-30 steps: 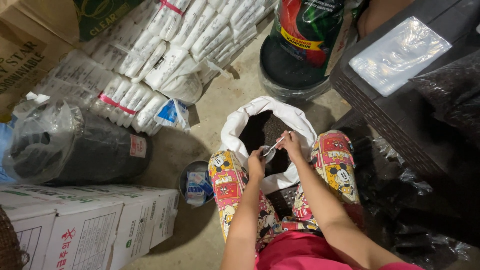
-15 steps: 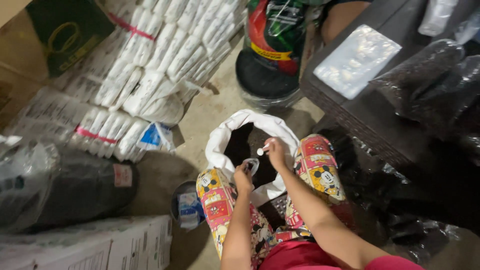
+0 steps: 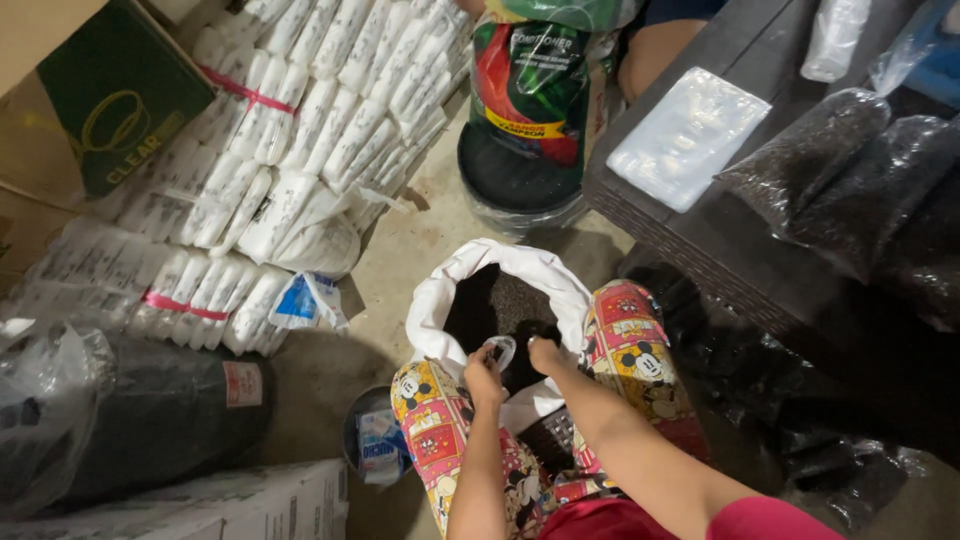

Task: Scooping granular material from a large sack into small plastic bags using a spoon.

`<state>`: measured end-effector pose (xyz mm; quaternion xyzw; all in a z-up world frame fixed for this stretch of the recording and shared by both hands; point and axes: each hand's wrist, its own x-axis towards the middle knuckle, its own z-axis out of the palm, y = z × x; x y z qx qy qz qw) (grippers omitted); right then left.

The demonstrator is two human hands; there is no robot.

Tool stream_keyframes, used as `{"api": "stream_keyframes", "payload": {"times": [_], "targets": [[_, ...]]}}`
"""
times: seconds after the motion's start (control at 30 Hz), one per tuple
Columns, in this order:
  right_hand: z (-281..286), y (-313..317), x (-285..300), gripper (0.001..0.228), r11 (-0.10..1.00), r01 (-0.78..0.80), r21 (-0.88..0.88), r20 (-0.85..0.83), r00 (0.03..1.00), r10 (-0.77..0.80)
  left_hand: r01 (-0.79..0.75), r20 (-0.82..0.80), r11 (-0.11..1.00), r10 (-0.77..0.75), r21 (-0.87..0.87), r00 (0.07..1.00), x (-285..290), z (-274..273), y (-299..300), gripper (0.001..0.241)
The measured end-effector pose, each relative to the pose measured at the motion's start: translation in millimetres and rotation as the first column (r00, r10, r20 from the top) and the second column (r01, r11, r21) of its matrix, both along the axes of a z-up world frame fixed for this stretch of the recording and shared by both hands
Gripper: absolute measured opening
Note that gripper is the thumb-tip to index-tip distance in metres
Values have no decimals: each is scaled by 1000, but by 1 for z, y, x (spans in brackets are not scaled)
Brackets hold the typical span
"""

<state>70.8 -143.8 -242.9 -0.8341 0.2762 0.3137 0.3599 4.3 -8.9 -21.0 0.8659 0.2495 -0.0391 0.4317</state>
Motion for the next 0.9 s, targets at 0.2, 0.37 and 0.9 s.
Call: {"api": "stream_keyframes", "payload": {"times": [0.2, 0.37, 0.9], "targets": [[12, -19, -12, 41, 766, -620, -172, 174, 746, 643, 28, 11, 998, -29, 59, 1000, -1, 5, 1, 32], [-1, -15, 3, 32, 446, -852, -275, 110, 433, 895, 8, 66, 1000, -10, 19, 998, -1, 14, 0, 32], [123, -25, 29, 36, 898, 50, 437, 184, 972, -143, -296, 284, 951, 259, 94, 923, 4, 18, 2, 39]]}}
